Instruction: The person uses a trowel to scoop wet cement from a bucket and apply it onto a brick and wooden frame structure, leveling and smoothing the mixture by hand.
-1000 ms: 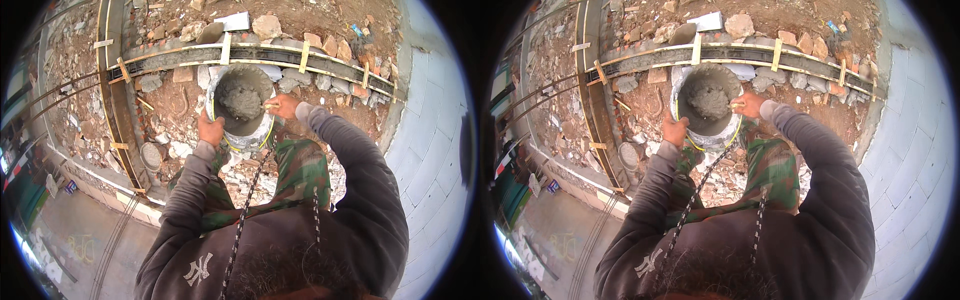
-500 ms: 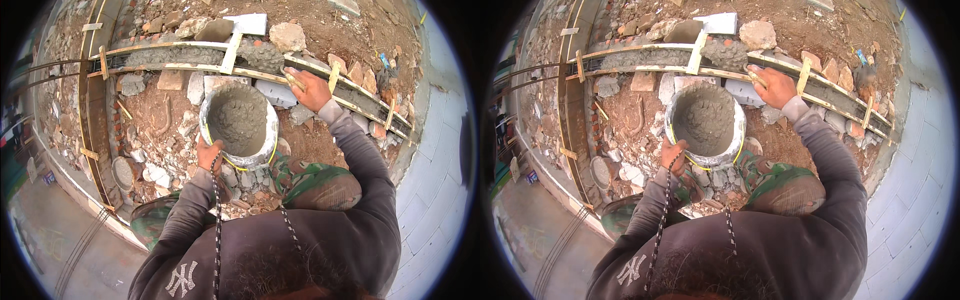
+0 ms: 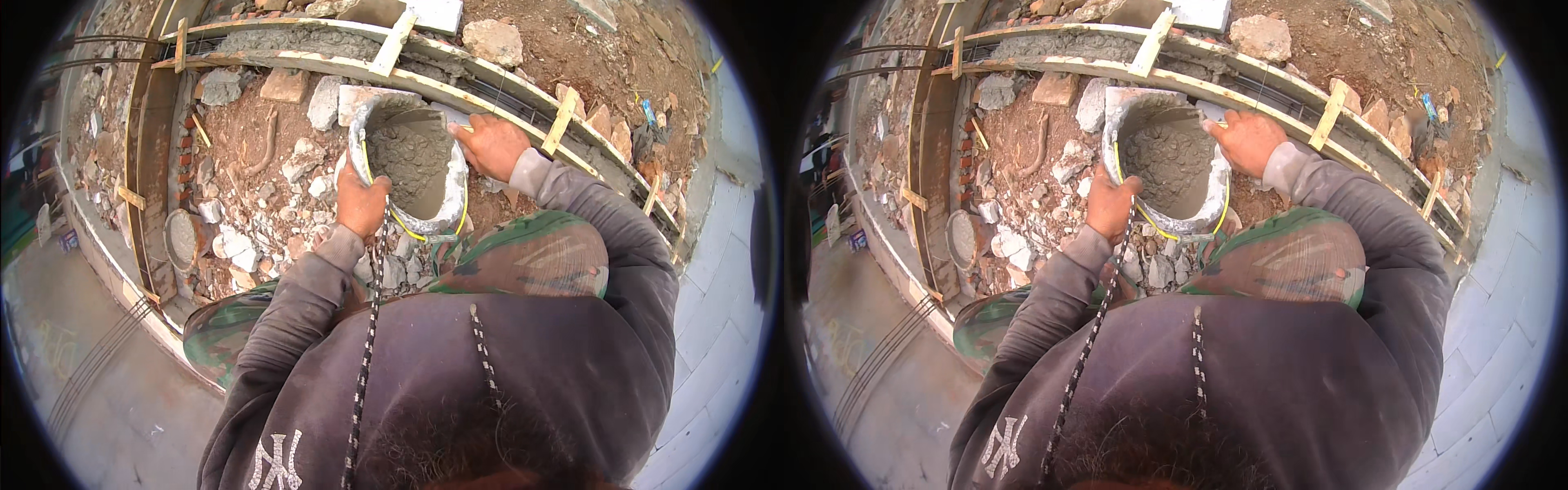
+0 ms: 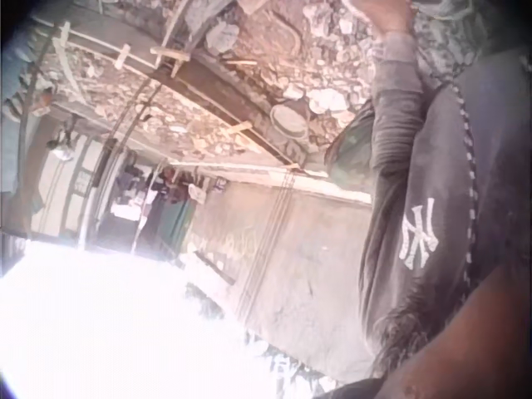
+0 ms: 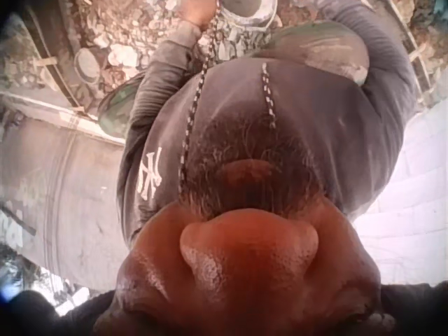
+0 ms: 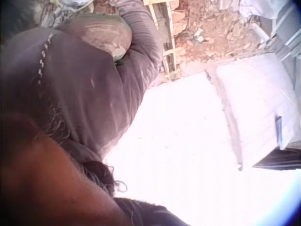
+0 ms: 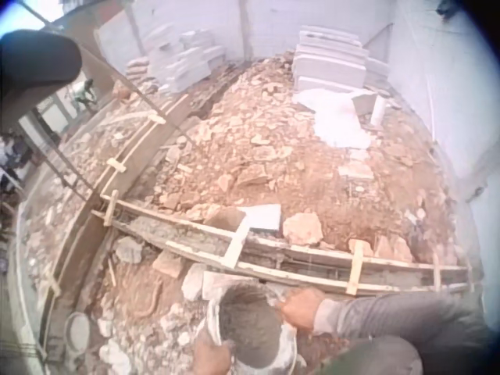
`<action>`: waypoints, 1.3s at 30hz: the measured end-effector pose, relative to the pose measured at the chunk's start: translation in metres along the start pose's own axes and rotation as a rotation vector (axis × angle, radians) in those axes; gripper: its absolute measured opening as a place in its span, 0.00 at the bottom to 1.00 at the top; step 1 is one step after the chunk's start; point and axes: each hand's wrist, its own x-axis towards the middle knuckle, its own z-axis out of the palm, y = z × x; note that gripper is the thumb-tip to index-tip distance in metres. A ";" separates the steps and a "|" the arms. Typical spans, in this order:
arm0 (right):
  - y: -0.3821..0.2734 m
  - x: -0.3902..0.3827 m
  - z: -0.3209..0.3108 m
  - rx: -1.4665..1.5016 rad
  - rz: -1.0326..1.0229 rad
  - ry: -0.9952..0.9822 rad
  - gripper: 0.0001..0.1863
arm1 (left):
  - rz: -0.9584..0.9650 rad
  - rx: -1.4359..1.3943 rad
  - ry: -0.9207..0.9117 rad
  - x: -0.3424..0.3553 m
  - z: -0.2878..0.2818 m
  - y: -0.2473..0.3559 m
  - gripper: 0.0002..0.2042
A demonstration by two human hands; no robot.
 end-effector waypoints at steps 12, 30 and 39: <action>0.005 -0.036 0.113 0.873 -0.050 -0.314 0.24 | 0.098 0.267 -0.013 -0.027 0.011 -0.013 0.31; 0.032 0.004 -0.062 0.194 0.217 0.049 0.31 | -0.122 -0.137 0.214 -0.045 -0.034 -0.031 0.12; 0.021 0.047 -0.073 -0.079 0.151 -0.193 0.18 | -0.194 -0.180 0.299 -0.050 -0.056 -0.033 0.15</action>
